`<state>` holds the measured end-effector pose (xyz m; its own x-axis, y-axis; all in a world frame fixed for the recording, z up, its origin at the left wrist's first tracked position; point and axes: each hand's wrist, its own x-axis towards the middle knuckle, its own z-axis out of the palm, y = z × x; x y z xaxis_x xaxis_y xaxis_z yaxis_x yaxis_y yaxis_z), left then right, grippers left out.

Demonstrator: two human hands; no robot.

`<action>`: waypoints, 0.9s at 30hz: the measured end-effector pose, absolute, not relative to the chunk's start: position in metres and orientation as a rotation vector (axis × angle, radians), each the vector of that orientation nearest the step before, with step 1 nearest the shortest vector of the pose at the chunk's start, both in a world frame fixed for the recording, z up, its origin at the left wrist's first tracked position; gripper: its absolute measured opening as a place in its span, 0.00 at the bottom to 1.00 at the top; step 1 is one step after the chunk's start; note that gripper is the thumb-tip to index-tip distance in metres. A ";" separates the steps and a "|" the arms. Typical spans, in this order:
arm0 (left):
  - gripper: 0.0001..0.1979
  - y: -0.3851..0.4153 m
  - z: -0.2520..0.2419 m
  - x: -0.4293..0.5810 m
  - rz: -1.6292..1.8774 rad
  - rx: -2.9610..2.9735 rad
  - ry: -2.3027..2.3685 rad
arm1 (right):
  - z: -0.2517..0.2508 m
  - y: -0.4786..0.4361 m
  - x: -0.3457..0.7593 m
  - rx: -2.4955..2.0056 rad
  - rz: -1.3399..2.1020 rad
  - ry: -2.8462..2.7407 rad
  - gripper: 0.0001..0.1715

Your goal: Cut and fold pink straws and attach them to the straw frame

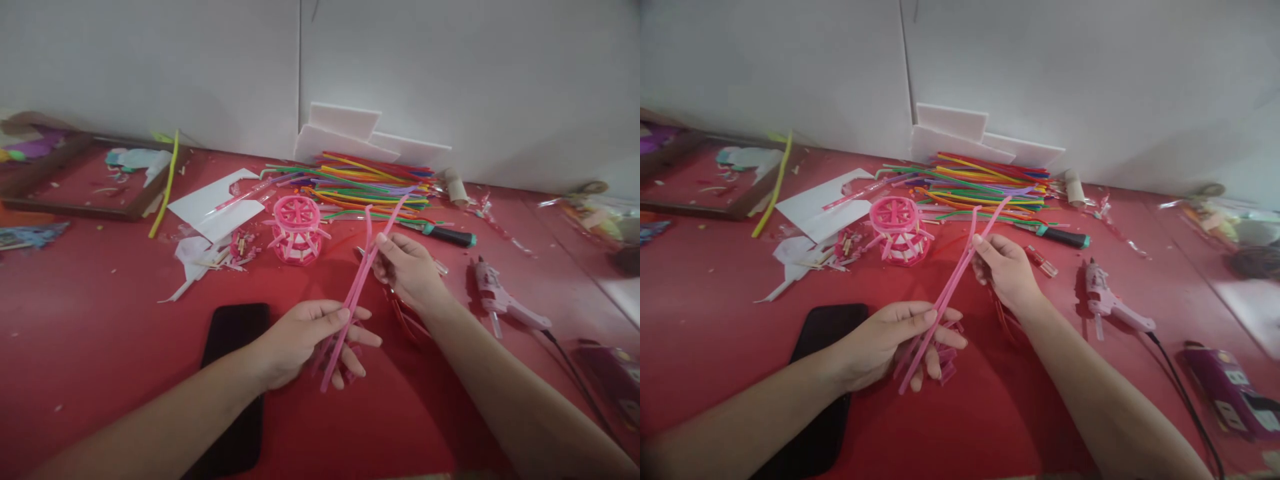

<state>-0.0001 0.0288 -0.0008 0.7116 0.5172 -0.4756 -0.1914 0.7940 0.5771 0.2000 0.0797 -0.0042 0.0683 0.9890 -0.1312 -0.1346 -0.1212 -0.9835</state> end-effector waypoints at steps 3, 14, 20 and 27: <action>0.12 0.027 -0.002 0.000 0.416 0.576 0.652 | -0.004 0.081 0.202 -1.215 1.248 -0.951 0.24; 0.11 0.029 0.000 -0.002 0.471 0.619 0.700 | -0.003 0.071 0.193 -1.303 1.283 -1.173 0.23; 0.13 0.028 -0.003 -0.003 0.447 0.721 0.692 | 0.008 0.064 0.194 -1.242 1.664 -1.300 0.24; 0.15 0.024 -0.001 -0.003 0.294 0.735 0.674 | 0.015 0.075 0.211 -1.100 1.900 -1.018 0.20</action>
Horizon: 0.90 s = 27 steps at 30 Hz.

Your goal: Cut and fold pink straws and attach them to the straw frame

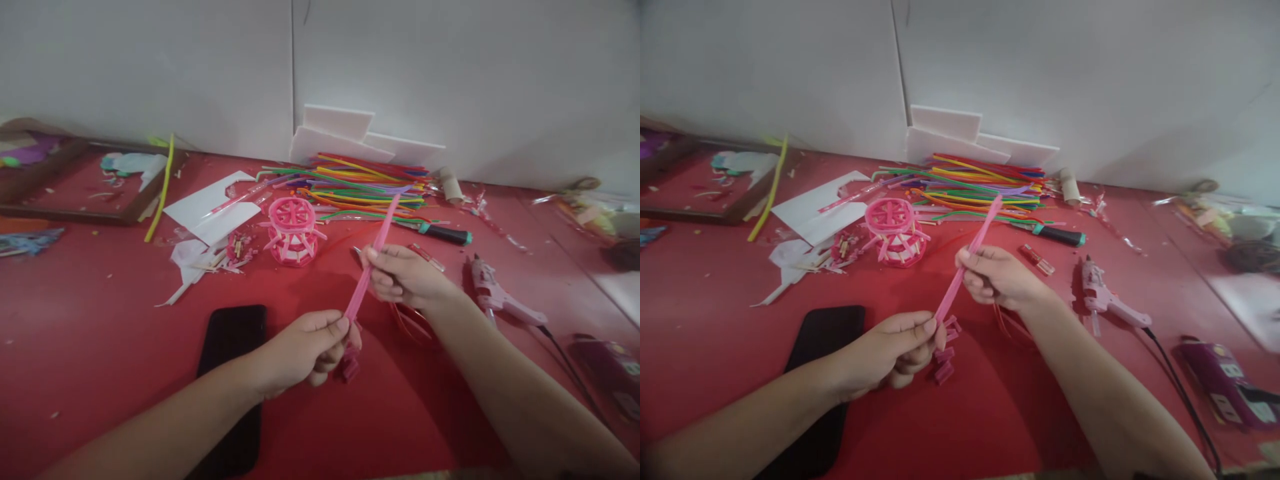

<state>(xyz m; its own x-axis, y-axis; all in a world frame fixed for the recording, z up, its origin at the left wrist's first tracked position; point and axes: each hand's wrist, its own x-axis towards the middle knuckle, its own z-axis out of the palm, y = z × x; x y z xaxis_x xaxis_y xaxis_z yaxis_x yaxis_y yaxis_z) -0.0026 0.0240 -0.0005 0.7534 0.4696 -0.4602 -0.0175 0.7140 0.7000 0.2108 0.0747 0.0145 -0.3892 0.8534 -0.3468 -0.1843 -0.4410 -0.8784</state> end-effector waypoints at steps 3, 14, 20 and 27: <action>0.15 0.024 0.000 -0.003 0.269 0.698 0.685 | 0.015 0.089 0.231 -1.095 1.751 -0.944 0.20; 0.14 0.027 0.004 0.003 0.428 0.645 0.803 | 0.019 0.108 0.278 -1.049 1.458 -0.856 0.10; 0.08 0.026 0.004 0.004 0.541 0.803 0.923 | 0.011 0.112 0.280 -1.085 1.281 -0.837 0.13; 0.16 0.021 -0.006 0.001 0.492 1.161 0.911 | 0.011 0.114 0.295 -1.181 1.180 -0.814 0.14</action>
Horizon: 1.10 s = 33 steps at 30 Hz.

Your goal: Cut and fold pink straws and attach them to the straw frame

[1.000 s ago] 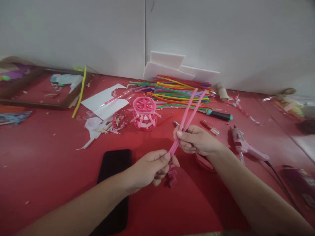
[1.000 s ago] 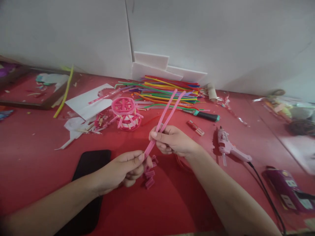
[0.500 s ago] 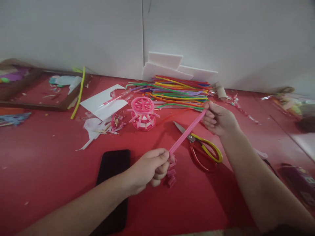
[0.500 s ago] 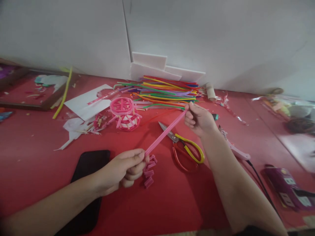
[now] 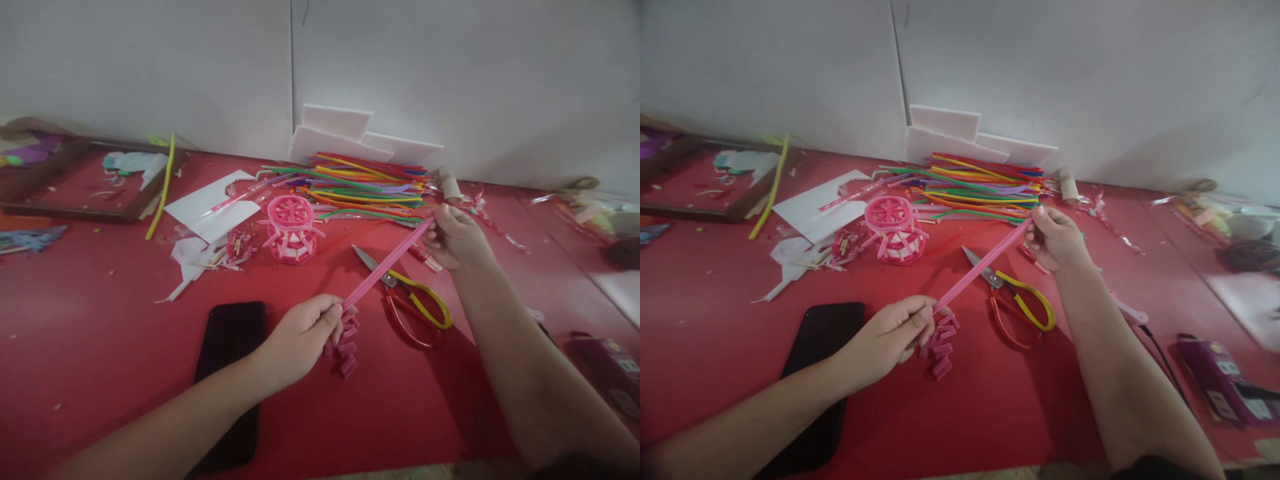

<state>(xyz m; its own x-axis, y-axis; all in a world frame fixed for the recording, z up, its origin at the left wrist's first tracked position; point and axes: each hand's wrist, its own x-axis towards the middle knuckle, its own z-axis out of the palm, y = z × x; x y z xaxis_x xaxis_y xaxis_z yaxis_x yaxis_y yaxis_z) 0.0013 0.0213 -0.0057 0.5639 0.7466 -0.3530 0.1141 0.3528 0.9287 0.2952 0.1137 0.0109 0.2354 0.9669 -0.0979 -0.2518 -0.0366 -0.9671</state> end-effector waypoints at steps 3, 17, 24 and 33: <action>0.17 0.022 -0.005 0.001 0.459 1.199 0.910 | 0.015 0.113 0.295 -1.183 1.180 -0.798 0.15; 0.14 0.019 -0.004 0.009 0.562 0.910 0.754 | 0.022 0.118 0.271 -1.207 1.096 -0.801 0.23; 0.09 0.030 0.001 0.009 0.769 0.385 0.644 | 0.014 0.080 0.219 -1.165 0.863 -1.126 0.27; 0.12 0.034 0.003 0.007 0.806 0.293 0.763 | -0.008 -0.002 0.181 -0.749 0.359 -2.164 0.08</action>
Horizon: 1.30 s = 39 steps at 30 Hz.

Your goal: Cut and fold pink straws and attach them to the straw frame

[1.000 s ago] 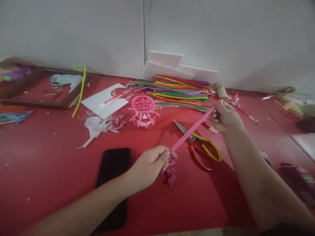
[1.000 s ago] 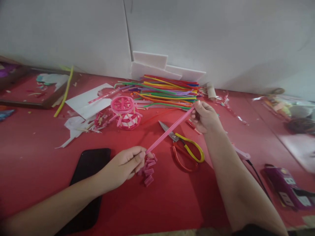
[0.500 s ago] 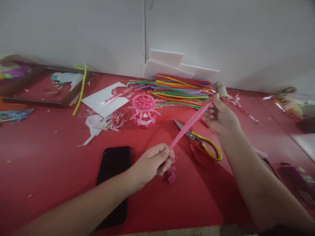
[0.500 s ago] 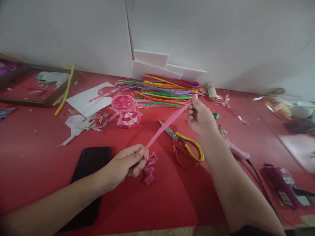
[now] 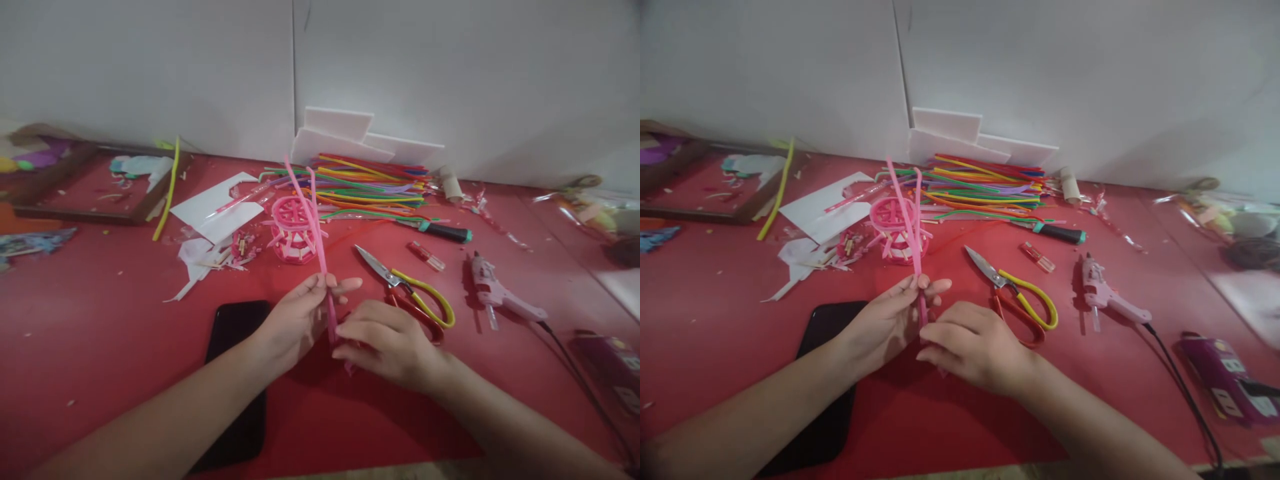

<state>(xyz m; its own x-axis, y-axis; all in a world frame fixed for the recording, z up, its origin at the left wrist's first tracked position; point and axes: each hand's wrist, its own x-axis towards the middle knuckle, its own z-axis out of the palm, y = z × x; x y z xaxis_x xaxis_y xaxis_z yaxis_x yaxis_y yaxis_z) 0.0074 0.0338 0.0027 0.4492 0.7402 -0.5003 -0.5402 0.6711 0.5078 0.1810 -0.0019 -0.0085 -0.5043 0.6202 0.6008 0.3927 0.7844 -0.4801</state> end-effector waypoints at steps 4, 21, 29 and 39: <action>0.14 0.033 0.006 0.008 0.815 0.281 0.747 | -0.018 -0.005 0.180 -0.769 0.340 -2.188 0.07; 0.11 0.032 0.002 0.007 0.793 0.321 0.685 | -0.017 -0.007 0.182 -0.693 0.311 -2.196 0.09; 0.14 0.027 -0.007 0.000 0.826 0.730 0.773 | -0.022 -0.008 0.186 -0.738 0.302 -2.115 0.12; 0.15 0.031 -0.007 -0.001 0.795 0.858 0.940 | -0.017 -0.003 0.191 -0.710 0.299 -2.148 0.11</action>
<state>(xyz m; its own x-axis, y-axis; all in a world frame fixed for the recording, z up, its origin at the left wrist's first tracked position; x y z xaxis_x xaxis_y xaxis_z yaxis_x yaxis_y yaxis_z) -0.0007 0.0310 -0.0071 0.3742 0.8614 -0.3436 -0.1955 0.4354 0.8787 0.1906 -0.0033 -0.0169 -0.4925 0.5833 0.6458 0.3847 0.8116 -0.4397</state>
